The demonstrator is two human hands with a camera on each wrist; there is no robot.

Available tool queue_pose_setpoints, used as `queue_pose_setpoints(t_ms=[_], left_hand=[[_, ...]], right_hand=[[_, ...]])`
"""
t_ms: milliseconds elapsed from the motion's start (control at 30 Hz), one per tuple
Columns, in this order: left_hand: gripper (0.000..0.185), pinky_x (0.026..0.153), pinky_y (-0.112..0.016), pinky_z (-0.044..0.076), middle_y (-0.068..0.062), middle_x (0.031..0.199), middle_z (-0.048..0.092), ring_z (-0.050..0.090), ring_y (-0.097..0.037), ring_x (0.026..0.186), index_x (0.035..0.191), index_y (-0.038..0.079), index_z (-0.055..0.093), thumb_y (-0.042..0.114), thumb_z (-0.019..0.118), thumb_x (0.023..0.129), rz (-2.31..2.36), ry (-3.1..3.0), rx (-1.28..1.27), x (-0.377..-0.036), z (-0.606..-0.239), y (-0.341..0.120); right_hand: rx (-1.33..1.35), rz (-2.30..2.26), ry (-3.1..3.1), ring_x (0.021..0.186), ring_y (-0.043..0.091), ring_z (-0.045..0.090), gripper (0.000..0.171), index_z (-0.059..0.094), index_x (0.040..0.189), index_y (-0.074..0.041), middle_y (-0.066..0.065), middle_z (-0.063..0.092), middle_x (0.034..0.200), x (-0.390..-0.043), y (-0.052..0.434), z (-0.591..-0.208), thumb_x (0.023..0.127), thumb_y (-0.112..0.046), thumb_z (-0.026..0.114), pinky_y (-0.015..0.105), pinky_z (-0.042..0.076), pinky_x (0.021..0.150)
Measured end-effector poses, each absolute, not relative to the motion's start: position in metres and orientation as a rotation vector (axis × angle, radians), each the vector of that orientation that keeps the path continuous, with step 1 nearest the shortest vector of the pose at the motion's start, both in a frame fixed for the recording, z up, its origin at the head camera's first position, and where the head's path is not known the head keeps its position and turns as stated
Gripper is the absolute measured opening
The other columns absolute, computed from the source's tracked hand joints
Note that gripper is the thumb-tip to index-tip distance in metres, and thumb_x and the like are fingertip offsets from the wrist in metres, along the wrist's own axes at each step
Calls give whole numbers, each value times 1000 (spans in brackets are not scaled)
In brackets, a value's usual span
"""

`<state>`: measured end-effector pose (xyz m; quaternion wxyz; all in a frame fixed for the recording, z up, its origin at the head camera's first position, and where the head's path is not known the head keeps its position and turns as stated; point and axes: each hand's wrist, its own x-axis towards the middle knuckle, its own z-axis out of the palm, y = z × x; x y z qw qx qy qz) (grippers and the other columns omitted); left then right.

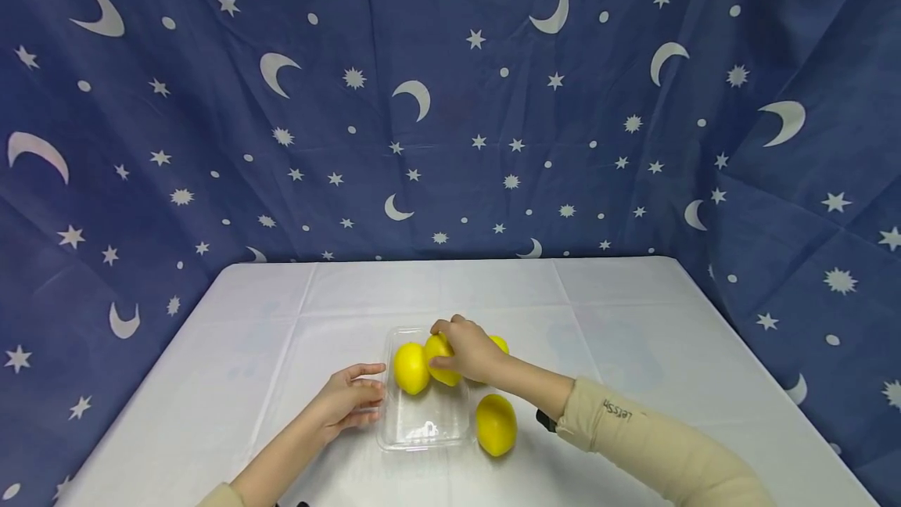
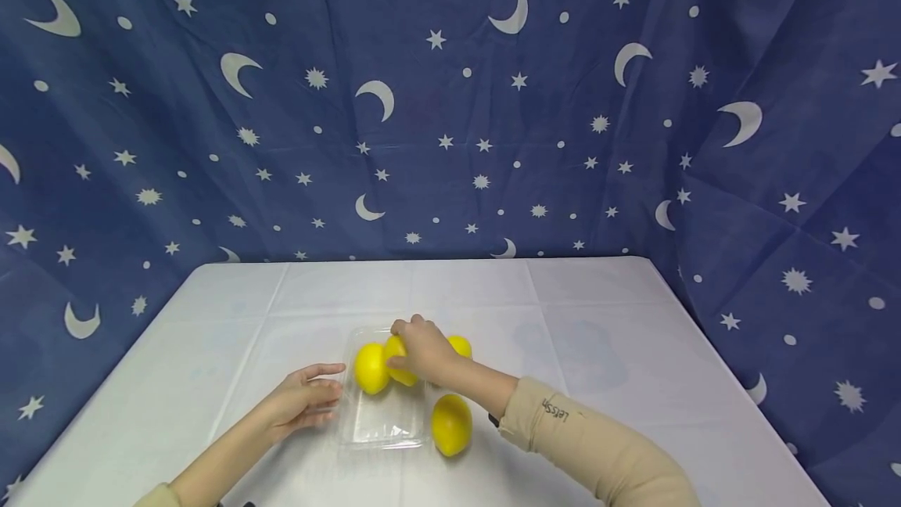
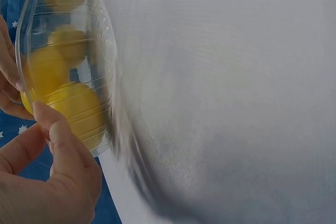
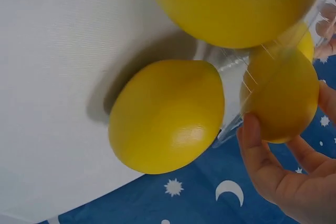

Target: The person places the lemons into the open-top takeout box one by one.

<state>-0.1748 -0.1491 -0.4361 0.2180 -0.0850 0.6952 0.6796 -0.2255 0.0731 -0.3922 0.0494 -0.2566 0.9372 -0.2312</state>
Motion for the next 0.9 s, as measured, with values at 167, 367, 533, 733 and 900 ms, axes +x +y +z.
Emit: queue_pose_setpoints(t_ms=[167, 367, 533, 733, 900], left_hand=[[50, 60, -20, 57, 1, 84, 57, 58, -11, 71, 133, -3, 41, -1, 59, 86, 1881, 1949, -258, -174, -437, -148], [49, 61, -21, 58, -2, 85, 55, 57, -11, 71, 131, -3, 40, 1, 58, 86, 1866, 1963, -235, -174, -436, -146], [50, 64, -23, 58, -3, 86, 56, 56, -12, 73, 132, -2, 38, 4, 58, 86, 1860, 1949, -221, -176, -435, -146], [52, 65, -24, 58, -4, 88, 57, 57, -13, 73, 134, 0, 36, 0, 57, 86, 1857, 1941, -227, -176, -434, -147], [52, 63, -21, 57, -4, 88, 56, 56, -12, 73, 134, 0, 36, 0, 57, 86, 1858, 1948, -223, -175, -433, -147]], right_hand=[[-794, -618, 2916, 76, 16, 50, 43, 63, 111, 0, 9, 62, 89, -227, 70, -399, 78, -25, 76, 21, 45, 65], [-923, -328, 3018, 68, 18, 45, 36, 65, 92, -3, 5, 56, 73, -227, 63, -409, 75, -31, 78, 21, 40, 58], [-903, -314, 3035, 68, 19, 45, 34, 63, 86, -4, 5, 55, 71, -227, 60, -408, 73, -30, 80, 22, 39, 56], [-893, -294, 3028, 69, 18, 43, 35, 66, 90, -4, 5, 53, 76, -225, 59, -406, 73, -31, 80, 20, 40, 56], [-889, -327, 3011, 70, 18, 45, 37, 67, 97, -4, 6, 56, 81, -225, 60, -403, 73, -29, 80, 20, 42, 59]])
